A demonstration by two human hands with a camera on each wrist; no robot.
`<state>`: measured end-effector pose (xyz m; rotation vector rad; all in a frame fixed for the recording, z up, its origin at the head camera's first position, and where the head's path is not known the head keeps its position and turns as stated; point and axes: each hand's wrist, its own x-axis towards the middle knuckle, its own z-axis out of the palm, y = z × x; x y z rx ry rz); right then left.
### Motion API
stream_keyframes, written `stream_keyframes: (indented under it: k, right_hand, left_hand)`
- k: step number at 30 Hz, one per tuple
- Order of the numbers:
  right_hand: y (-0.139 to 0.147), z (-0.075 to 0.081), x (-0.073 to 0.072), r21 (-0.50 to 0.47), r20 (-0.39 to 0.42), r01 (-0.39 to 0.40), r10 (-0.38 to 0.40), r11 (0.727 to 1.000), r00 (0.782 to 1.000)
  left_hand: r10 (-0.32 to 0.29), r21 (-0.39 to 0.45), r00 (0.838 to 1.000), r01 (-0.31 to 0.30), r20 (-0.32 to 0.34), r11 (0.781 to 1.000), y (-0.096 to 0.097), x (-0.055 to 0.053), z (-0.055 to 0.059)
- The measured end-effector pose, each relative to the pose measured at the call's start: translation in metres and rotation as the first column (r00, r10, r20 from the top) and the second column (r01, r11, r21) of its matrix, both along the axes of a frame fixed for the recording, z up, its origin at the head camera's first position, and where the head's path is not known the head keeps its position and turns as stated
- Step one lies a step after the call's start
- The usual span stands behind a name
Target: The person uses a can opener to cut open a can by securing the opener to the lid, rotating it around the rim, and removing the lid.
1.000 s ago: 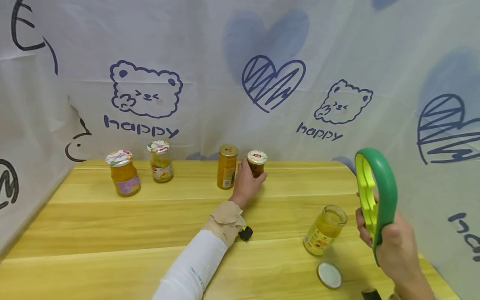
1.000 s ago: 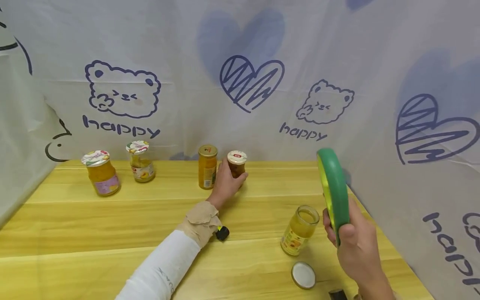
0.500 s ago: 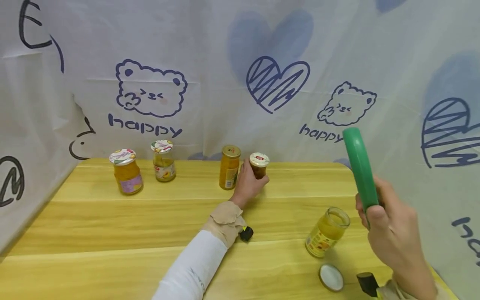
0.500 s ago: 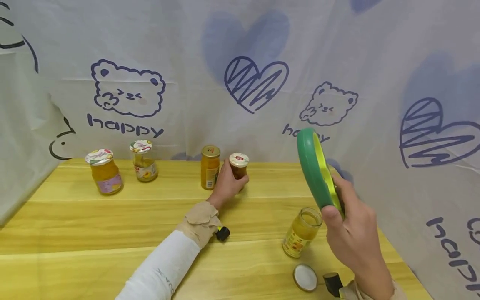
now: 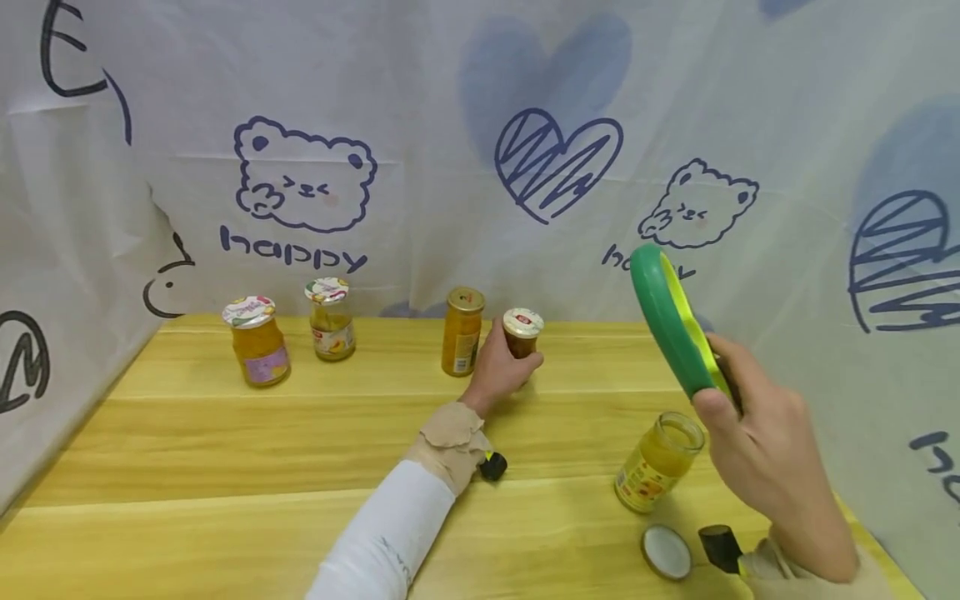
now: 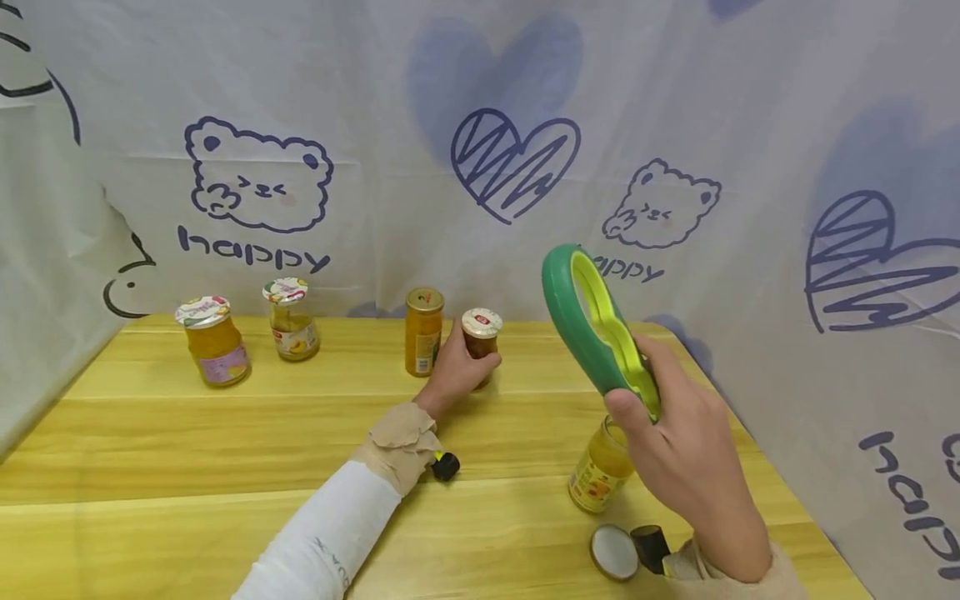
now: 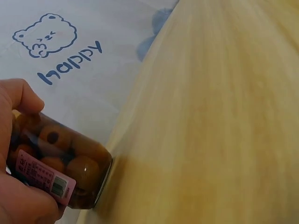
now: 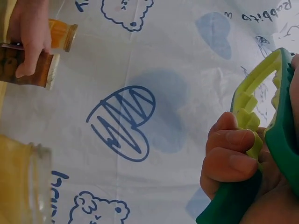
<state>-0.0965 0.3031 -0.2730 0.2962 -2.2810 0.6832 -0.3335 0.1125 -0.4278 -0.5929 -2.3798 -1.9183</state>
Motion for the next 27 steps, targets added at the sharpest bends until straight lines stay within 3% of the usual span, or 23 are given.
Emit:
stream_keyframes:
  k: [8,15,20,27]
  right_hand:
    - [-0.007,0.005,-0.005,0.010,0.018,-0.013,0.013,1.000,1.000]
    - [-0.011,0.004,-0.007,0.049,0.088,0.011,-0.016,0.999,0.996]
    - [-0.012,0.006,-0.009,0.099,0.171,0.049,-0.065,0.994,0.983]
    - [-0.015,0.005,-0.014,0.170,0.258,0.068,-0.111,0.983,0.960]
  left_hand:
    - [-0.103,0.031,0.995,0.102,0.008,0.994,-0.001,0.005,-0.001]
    - [-0.136,0.025,0.991,0.136,0.007,0.990,-0.006,0.008,0.001]
    - [-0.169,0.013,0.986,0.169,0.005,0.986,-0.006,0.012,0.005]
    - [-0.221,0.003,0.975,0.221,0.007,0.975,-0.004,0.018,0.003]
